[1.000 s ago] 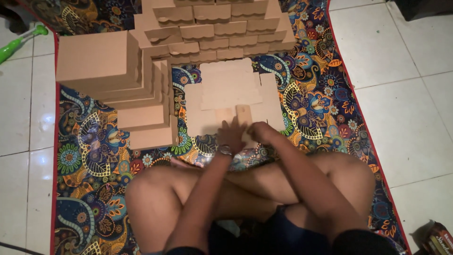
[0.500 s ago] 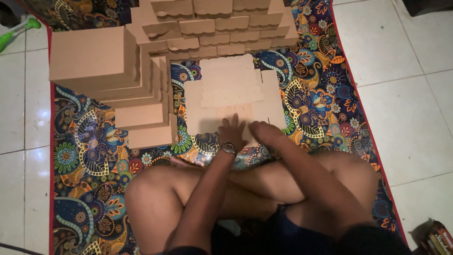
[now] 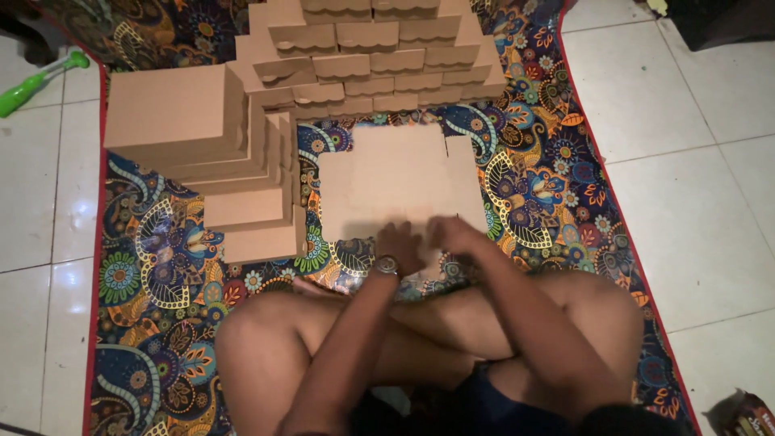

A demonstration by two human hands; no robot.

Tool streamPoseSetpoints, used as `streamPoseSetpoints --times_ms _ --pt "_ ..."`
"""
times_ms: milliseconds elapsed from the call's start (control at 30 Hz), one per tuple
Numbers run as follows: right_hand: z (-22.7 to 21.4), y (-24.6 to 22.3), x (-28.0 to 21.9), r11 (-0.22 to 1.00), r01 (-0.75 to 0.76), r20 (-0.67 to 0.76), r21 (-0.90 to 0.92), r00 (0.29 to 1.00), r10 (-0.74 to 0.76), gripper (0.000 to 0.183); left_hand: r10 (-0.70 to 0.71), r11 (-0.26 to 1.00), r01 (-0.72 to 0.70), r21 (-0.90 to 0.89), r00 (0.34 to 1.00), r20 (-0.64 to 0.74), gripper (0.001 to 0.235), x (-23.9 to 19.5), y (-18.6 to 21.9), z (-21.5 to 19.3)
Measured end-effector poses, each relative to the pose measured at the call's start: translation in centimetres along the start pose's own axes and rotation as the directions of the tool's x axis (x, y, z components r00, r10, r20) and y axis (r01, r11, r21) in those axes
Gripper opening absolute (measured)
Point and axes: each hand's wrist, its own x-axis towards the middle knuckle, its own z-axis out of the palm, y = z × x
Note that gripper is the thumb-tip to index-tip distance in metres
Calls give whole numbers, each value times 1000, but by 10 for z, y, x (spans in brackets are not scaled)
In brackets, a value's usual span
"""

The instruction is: The person sits on a patterned rug and folds flat cardboard pieces into small boxes by hand. They fold the side flaps, tuck the tabs into slots, and then place the finished boxes onto a growing stack to the left.

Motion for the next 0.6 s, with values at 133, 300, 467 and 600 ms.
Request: streamPoseSetpoints --times_ms 133,300,467,600 --pt "-28 16 14 957 -167 -439 238 860 259 37 -148 918 79 -389 977 -151 64 -11 -11 -44" --pt "-23 50 47 899 -323 -436 296 791 429 42 -675 618 65 -784 556 -486 61 18 -54 -31" --pt "-5 48 71 833 -57 -525 550 753 398 27 -793 301 257 -918 602 -92 75 53 -94 20" --pt "-14 2 51 890 32 -553 456 793 255 26 -790 459 527 -716 611 -56 53 54 -91 15"
